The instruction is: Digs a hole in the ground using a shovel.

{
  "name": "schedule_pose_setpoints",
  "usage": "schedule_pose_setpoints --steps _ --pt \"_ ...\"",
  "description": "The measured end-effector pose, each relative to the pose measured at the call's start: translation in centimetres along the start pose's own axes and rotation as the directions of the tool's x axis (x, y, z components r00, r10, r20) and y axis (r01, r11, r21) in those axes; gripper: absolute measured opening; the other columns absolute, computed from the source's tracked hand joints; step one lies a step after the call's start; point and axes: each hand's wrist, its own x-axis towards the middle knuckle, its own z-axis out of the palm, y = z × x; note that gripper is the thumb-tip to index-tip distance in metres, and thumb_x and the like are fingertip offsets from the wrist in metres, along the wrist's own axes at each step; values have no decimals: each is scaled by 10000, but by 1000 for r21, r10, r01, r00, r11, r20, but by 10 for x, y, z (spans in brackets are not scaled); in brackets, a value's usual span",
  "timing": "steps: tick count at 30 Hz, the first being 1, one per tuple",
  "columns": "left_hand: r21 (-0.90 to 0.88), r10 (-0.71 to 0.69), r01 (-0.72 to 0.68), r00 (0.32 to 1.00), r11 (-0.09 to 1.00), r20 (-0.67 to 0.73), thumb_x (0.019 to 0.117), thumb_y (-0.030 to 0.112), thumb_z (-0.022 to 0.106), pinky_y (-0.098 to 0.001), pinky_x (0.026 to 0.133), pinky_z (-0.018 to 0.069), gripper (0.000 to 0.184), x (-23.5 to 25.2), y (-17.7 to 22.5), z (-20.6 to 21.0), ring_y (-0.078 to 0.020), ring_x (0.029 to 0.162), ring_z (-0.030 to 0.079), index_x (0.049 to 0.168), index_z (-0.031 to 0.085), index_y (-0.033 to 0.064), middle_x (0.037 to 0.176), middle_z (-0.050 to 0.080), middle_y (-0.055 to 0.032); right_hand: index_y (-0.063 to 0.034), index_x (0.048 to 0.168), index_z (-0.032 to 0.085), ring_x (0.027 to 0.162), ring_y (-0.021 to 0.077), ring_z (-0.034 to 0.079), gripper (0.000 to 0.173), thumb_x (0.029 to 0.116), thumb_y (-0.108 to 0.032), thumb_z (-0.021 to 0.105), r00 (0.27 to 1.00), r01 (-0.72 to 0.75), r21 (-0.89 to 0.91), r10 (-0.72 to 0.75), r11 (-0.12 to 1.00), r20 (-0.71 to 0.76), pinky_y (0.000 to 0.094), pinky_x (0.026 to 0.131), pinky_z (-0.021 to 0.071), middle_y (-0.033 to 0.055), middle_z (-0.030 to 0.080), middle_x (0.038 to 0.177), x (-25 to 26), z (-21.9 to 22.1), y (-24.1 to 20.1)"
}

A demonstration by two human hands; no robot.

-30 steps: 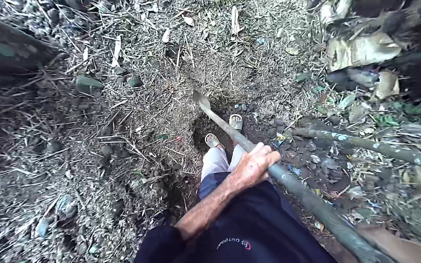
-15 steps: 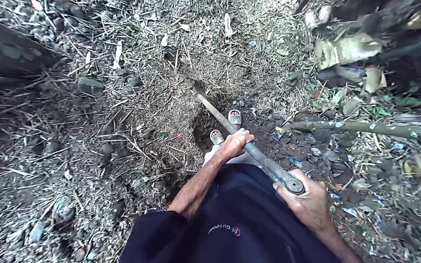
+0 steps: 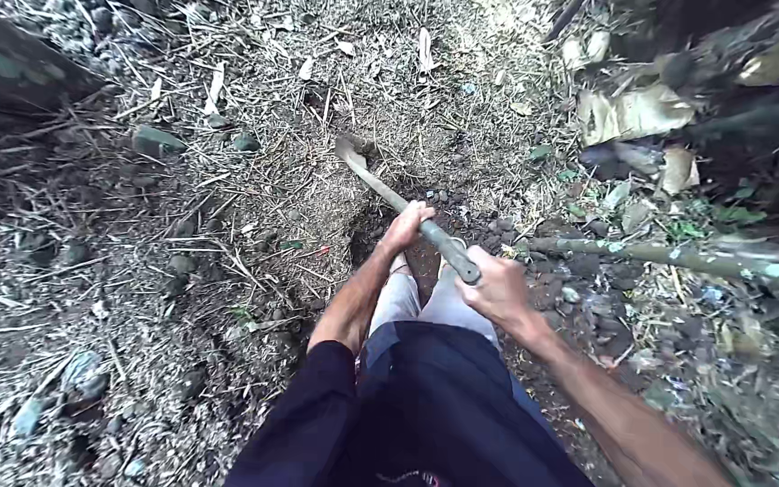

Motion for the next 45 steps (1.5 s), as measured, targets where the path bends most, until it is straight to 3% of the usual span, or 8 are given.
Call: schedule_pose_setpoints --steps 6,13,17,23,29,35,40,45 --pt "130 -134 126 989 984 59 785 -65 751 -536 944 549 329 -6 -42 8 -331 1202 600 1085 737 69 1176 664 -138 6 967 678 669 302 693 268 774 -173 729 986 -167 263 165 950 30 521 605 552 137 680 731 -6 59 27" --pt "44 14 -17 998 999 58 796 28 738 -510 860 576 277 10 92 19 -317 1112 637 1070 718 62 1078 678 -133 -41 884 675 600 75 612 278 813 -310 680 988 -60 132 78 989 -133 267 551 513 50 649 698 -47 -101 40" --pt "-35 95 -96 995 995 -10 824 8 668 -492 726 575 226 -5 158 5 -317 1013 659 1040 707 63 1005 672 -124 23 844 625 606 208 643 269 874 -234 699 1000 27 22 -27 999 15 322 578 509 189 663 697 -66 -179 9" --pt "-64 37 -53 974 997 -222 769 -16 775 -501 956 524 228 44 12 -9 -375 1043 642 990 718 -25 1000 681 -216 -31 808 656 508 285 630 260 807 -291 654 981 173 -127 -182 977 -62 471 423 449 116 627 624 57 -47 16" --pt "-5 -186 187 977 982 -104 821 11 760 -516 978 543 323 -15 -48 8 -331 1206 608 1140 710 29 1239 640 -183 -20 863 663 532 320 654 275 703 -233 729 995 79 10 -80 997 58 515 460 500 110 616 607 12 49 8" --pt "56 13 -8 996 998 -93 767 -19 780 -476 844 584 281 7 27 -8 -298 1066 644 1033 723 48 1043 667 -130 2 899 672 587 139 630 295 819 -281 688 994 16 139 -1 990 -106 322 529 524 93 655 692 6 -48 10" --pt "-19 81 -84 991 996 -102 803 1 713 -465 646 560 199 9 98 -27 -291 944 655 993 699 59 937 641 -108 12 873 630 610 174 620 262 869 -237 712 998 33 49 -35 998 50 316 572 486 172 656 703 -5 -147 -13" --pt "-20 18 -23 977 1000 -213 754 -14 800 -516 895 562 311 29 -18 -29 -370 1074 640 1054 722 12 1064 662 -209 -4 849 654 515 250 628 256 830 -258 670 983 156 -58 -161 986 -89 441 440 481 109 629 636 70 -20 -6"
